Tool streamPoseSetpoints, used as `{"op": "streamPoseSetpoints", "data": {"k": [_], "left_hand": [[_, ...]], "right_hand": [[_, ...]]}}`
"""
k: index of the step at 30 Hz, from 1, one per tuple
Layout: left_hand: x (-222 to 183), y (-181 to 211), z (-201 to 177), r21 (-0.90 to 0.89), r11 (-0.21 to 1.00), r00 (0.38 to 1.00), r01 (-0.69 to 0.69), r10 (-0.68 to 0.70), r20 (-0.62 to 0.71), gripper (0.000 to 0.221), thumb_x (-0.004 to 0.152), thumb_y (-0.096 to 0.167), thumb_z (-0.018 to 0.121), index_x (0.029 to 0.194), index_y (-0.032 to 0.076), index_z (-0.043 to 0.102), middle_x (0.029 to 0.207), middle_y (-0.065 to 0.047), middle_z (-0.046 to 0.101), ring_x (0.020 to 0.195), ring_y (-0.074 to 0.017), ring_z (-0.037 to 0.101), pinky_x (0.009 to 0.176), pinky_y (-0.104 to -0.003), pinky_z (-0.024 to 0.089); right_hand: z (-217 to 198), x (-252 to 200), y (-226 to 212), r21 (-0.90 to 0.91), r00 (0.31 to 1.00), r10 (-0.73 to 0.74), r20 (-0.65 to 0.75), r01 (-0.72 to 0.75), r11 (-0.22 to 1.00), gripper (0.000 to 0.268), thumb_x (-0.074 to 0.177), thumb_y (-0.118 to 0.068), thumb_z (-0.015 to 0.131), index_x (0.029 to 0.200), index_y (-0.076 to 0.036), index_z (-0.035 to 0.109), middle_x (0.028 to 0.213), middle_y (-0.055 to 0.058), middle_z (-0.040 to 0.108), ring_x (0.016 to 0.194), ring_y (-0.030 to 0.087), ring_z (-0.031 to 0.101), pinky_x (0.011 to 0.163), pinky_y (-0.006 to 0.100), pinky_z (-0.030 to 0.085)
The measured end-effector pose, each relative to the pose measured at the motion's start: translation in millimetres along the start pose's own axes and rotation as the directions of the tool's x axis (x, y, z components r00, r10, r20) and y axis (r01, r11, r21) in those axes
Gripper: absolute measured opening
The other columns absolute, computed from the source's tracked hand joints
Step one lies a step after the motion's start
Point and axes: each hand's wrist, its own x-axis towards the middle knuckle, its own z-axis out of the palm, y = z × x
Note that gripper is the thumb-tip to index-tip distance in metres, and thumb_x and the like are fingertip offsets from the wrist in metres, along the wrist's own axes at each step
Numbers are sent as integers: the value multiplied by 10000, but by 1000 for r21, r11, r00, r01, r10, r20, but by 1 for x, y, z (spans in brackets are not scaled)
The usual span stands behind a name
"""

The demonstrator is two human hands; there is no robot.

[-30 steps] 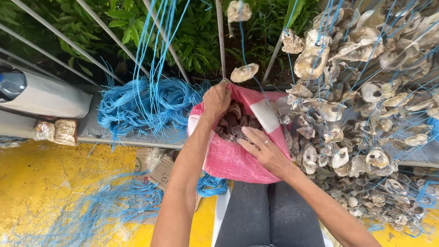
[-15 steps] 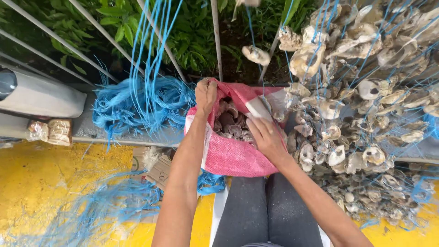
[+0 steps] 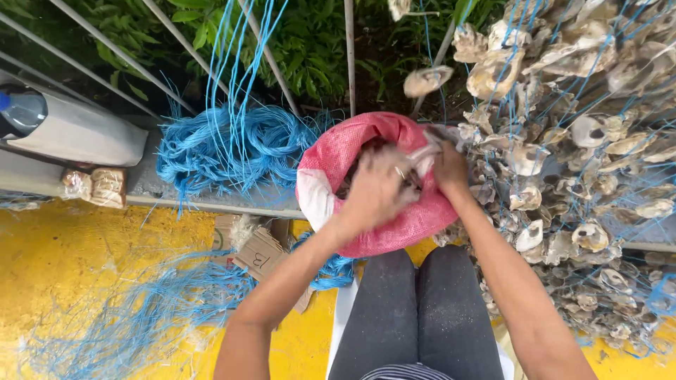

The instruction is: Tying empty oyster shells onto plastic strings to create lines for oyster farming.

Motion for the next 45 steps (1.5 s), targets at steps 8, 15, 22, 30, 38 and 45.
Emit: {"op": "streamPoseSetpoints", "data": {"k": [8, 15, 22, 30, 38, 45], "left_hand": [[-115, 67, 55, 120, 991, 760, -65, -29, 650, 774, 927, 191, 648, 1559, -136, 342, 1094, -198, 639, 1000, -323, 641, 934, -476, 494], [-147, 26, 76, 178, 978, 945, -107, 44, 325, 862, 713, 42, 616, 1503, -124, 315, 1179, -176, 555, 1120, -314, 559, 962, -476, 481], [-134, 32, 65, 80, 996, 911, -34, -2, 413, 697, 882, 100, 672, 1512, -39, 408, 1210, -139, 543, 1157, -299, 542, 978, -479, 454], [-115, 18, -17, 476, 849, 897, -230, -5, 443, 769, 602, 210, 733, 1297, -70, 563, 1169, -173, 617, 1192, -324, 551, 1145, -560, 296], [-131, -25, -27, 502, 811, 826, -301, -40, 562, 222, 731, 139, 670, 934, 50, 666, 848, -92, 653, 979, -277, 624, 1175, -533, 263], [-136, -33, -27, 408, 880, 883, -242, 25, 469, 147, 781, 118, 668, 928, 113, 672, 859, -64, 645, 976, -245, 630, 1126, -477, 311]], "right_hand": [[4, 19, -17, 729, 954, 295, 47, -235, 643, 350, 952, 6, 440, 1281, -55, 546, 1116, 135, 671, 934, 228, 671, 761, 366, 568], [-3, -1, -15, 183, 993, 48, -107, -28, 983, 541, 992, -51, 563, 1434, 45, 266, 1090, 197, 633, 797, 243, 667, 631, 369, 602], [-30, -40, -37, -126, 979, 114, 171, -93, 988, 524, 1050, -148, 546, 1453, 47, 274, 1201, 342, 608, 912, 426, 706, 744, 487, 617], [-37, -96, -27, -373, 923, -269, 276, 361, 855, 781, 969, -197, 628, 1581, 94, 238, 1495, 325, 383, 1236, 524, 562, 1067, 559, 473], [-53, -134, -44, -439, 839, -432, 332, 542, 716, 681, 960, -216, 613, 1500, 79, 322, 1543, 323, 362, 1373, 477, 463, 1120, 489, 440], [-12, -183, -63, -322, 733, -428, 528, 639, 698, 535, 925, -312, 633, 1415, -137, 510, 1282, 111, 648, 1192, 258, 645, 1005, 495, 510]]}}
